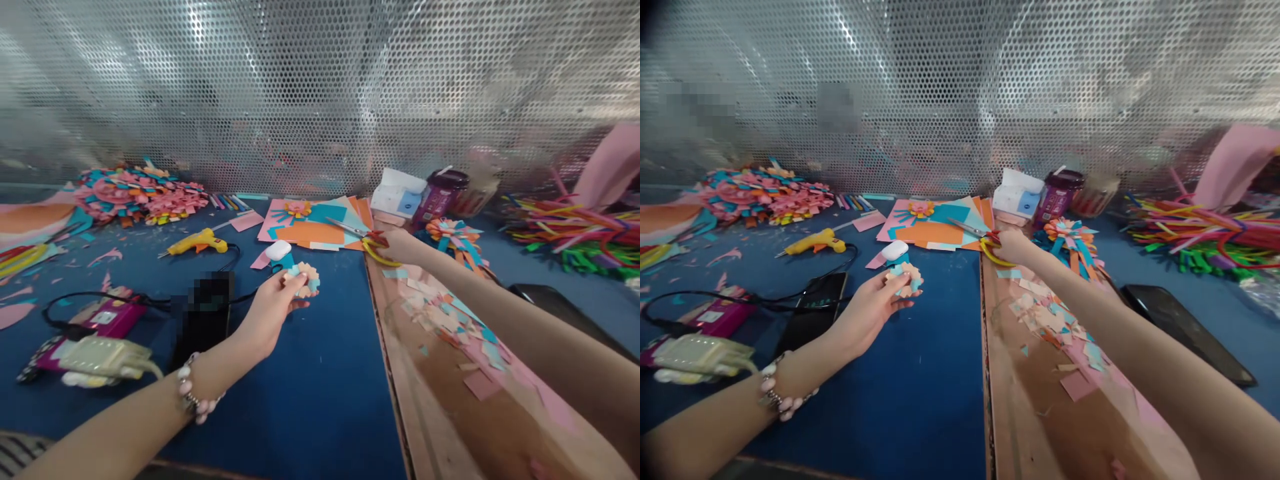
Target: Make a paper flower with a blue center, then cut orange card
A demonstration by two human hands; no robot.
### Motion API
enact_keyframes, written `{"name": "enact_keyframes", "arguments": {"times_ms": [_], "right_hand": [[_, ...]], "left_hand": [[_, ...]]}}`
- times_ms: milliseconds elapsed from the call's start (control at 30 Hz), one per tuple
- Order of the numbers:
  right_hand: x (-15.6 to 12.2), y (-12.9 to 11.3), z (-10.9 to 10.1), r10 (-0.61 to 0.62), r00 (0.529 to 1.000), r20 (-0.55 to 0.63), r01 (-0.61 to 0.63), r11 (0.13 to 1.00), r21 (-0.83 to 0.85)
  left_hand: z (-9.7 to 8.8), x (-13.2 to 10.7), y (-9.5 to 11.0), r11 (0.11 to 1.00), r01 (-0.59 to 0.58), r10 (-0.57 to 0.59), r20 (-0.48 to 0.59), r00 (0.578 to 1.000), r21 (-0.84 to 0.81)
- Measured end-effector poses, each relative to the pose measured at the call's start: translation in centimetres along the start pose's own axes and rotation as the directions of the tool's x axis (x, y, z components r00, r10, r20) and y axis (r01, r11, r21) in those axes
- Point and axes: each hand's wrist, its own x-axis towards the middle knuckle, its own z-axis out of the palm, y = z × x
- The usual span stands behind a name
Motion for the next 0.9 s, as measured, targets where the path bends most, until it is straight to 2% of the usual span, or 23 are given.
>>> {"name": "enact_keyframes", "arguments": {"times_ms": [133, 267, 333, 433, 500, 533, 567, 633, 667, 700, 767, 800, 833, 900], "right_hand": [[2.1, 0.5, 0.4, 0.099, 0.995, 0.027, -0.098, 0.994, -0.045], [1.8, 0.2, -0.4, 0.101, 0.995, 0.003, -0.101, 0.993, -0.064], [1.3, -0.1, -1.2, 0.143, 0.989, -0.031, -0.144, 0.988, -0.054], [-0.1, -0.7, -2.7, 0.269, 0.954, -0.13, -0.261, 0.962, 0.075], [-1.8, -1.2, -3.6, 0.337, 0.925, -0.176, -0.281, 0.918, 0.281], [-2.8, -1.5, -3.9, 0.36, 0.92, -0.154, -0.268, 0.865, 0.424], [-3.9, -1.8, -4.2, 0.386, 0.919, -0.084, -0.26, 0.75, 0.609], [-6.4, -2.7, -4.4, 0.331, 0.936, 0.119, -0.249, 0.384, 0.889], [-7.6, -3.2, -4.4, 0.302, 0.929, 0.213, -0.278, 0.192, 0.941], [-8.9, -3.7, -4.3, 0.319, 0.901, 0.295, -0.322, 0.034, 0.946], [-11.2, -5.0, -4.0, 0.26, 0.854, 0.451, -0.408, -0.204, 0.89], [-12.2, -5.6, -3.8, 0.195, 0.829, 0.524, -0.456, -0.304, 0.836], [-13.1, -6.2, -3.5, 0.125, 0.824, 0.552, -0.479, -0.364, 0.799], [-14.4, -7.4, -2.9, 0.05, 0.85, 0.524, -0.46, -0.415, 0.785]], "left_hand": [[0.1, -0.1, 0.1, 0.999, -0.011, 0.01, 0.024, 1.0, 0.039], [0.2, -0.1, 0.3, 0.999, -0.02, 0.018, 0.033, 0.999, 0.043], [0.1, 0.0, 0.3, 0.999, -0.031, 0.03, 0.042, 0.999, 0.032], [0.0, 0.0, 0.2, 1.0, -0.031, 0.03, 0.036, 0.999, 0.005], [-0.1, 0.0, 0.1, 0.999, -0.03, 0.03, 0.039, 0.999, -0.017], [-0.1, -0.1, 0.1, 0.999, -0.032, 0.034, 0.041, 0.999, -0.029], [-0.1, -0.1, 0.1, 0.999, -0.037, 0.039, 0.044, 0.998, -0.04], [-0.1, -0.1, 0.1, 0.997, -0.045, 0.048, 0.044, 0.998, -0.066], [0.0, -0.1, 0.1, 0.996, -0.046, 0.049, 0.043, 0.998, -0.079], [0.0, -0.1, 0.1, 0.995, -0.042, 0.046, 0.043, 0.998, -0.089], [0.0, -0.1, 0.0, 0.995, -0.027, 0.032, 0.05, 0.998, -0.097], [0.1, -0.1, 0.0, 0.995, -0.018, 0.023, 0.055, 0.998, -0.098], [0.1, -0.1, 0.0, 0.995, -0.008, 0.014, 0.059, 0.998, -0.097], [0.1, -0.1, -0.1, 0.995, 0.007, -0.001, 0.063, 0.998, -0.1]]}}
